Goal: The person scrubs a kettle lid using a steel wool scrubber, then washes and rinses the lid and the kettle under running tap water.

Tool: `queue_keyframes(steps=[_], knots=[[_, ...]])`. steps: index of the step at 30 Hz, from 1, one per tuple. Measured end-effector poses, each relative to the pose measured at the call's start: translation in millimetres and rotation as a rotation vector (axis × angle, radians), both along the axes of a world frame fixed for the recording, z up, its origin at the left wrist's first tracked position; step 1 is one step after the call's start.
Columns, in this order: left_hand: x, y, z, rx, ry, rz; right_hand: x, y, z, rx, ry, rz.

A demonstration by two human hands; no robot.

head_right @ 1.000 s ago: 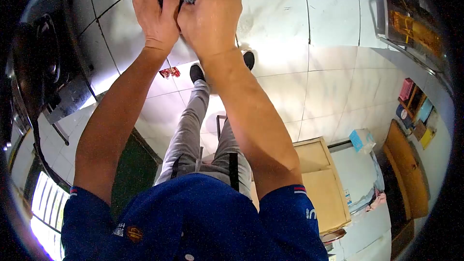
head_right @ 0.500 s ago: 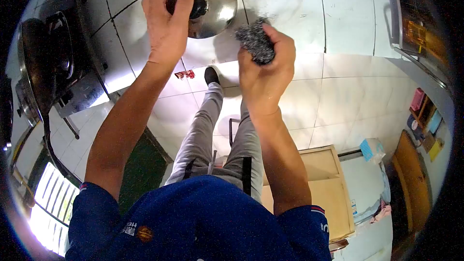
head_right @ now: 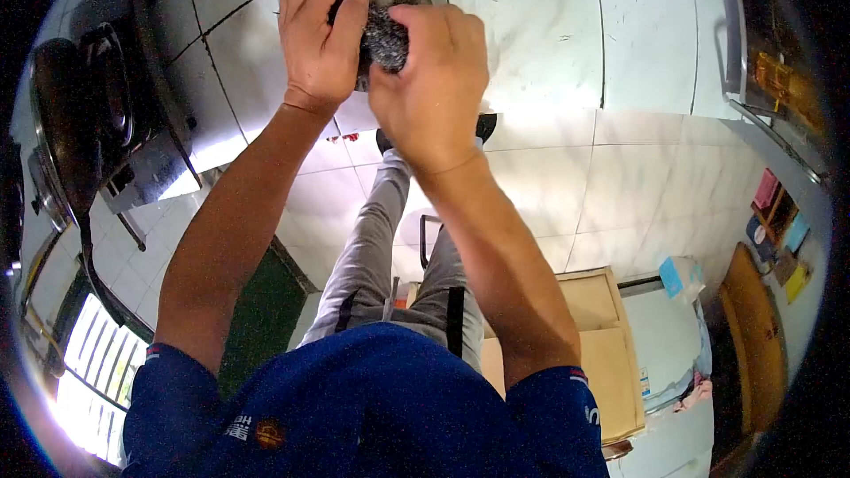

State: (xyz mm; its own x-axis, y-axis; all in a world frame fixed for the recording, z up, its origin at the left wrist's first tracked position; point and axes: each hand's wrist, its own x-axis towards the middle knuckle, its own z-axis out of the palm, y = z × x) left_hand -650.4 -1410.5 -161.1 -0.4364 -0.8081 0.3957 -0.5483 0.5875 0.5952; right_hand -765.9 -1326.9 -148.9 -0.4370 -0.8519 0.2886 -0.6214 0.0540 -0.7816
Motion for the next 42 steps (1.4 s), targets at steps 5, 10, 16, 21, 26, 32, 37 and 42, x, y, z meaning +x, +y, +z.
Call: queue_keyframes(steps=[5,10,16,21,26,32,37,42], knots=[[-5,7,-2,0.056,0.034,0.044,0,-3,-1,0.050,-0.062,-0.086],[-8,11,2,0.158,-0.039,0.194,14,5,-7,0.022,-0.114,-0.173],[-8,9,3,0.163,-0.042,0.181,30,16,-7,0.045,-0.169,-0.190],[-11,11,1,0.127,-0.013,0.209,24,1,-2,0.067,-0.201,-0.253],[-12,12,1,0.130,-0.041,0.251,22,-13,-2,0.063,-0.181,-0.314],[-10,12,-2,0.115,-0.035,0.262,37,9,4,0.039,-0.231,-0.257],[-17,12,5,0.106,-0.025,0.274,29,8,0,0.087,-0.248,-0.285],[-15,10,-6,0.093,-0.048,0.313,19,-20,-1,0.099,-0.191,-0.292]])
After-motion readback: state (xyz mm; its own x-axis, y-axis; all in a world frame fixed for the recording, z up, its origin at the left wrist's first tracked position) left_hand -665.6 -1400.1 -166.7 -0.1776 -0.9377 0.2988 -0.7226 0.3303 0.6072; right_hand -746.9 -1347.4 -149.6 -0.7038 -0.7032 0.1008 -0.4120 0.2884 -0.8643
